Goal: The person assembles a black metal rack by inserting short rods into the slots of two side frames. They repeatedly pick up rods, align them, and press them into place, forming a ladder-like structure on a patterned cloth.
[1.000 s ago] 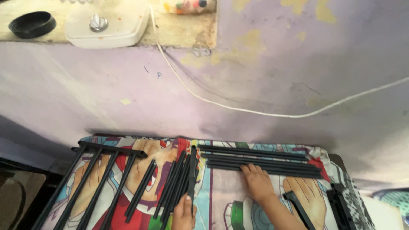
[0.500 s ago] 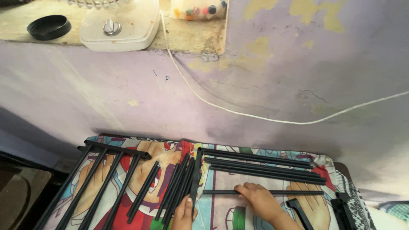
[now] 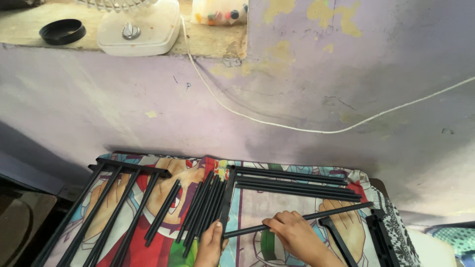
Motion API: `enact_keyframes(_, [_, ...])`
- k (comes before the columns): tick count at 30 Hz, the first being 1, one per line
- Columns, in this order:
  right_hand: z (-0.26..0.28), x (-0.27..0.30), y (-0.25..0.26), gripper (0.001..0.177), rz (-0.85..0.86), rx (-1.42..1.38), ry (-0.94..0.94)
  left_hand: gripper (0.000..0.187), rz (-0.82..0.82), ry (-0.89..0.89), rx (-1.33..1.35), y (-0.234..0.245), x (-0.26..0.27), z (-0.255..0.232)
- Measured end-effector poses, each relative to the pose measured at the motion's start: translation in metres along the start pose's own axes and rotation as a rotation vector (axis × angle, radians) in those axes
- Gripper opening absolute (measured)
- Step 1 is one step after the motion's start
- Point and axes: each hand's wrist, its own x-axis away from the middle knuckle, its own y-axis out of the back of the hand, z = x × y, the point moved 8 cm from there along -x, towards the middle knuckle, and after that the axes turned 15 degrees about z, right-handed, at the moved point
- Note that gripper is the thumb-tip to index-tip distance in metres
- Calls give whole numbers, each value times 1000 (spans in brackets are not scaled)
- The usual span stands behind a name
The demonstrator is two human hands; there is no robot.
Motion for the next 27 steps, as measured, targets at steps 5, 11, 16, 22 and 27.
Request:
enact_keyframes(5, [4,11,-4,48,46,35,-50,45,-35,-21,-18,-8,10,-9])
enact_keyframes(11, [18,16,-1,46,2,-32,-32,43,-97,-114,-1,-8,13,-22])
enact_keyframes(16, [15,18,-8,41,122,-149,-139,44,-129,-87,81,-13,24,-32])
enact_keyframes(22, [9,19,-16,27,196,-363,-188,44,-108,-124,21,-21,33,-55])
enact_keyframes(27, [12,16,-9,28,186,-383,-140,46,-70,-62,97,-25,38,-65])
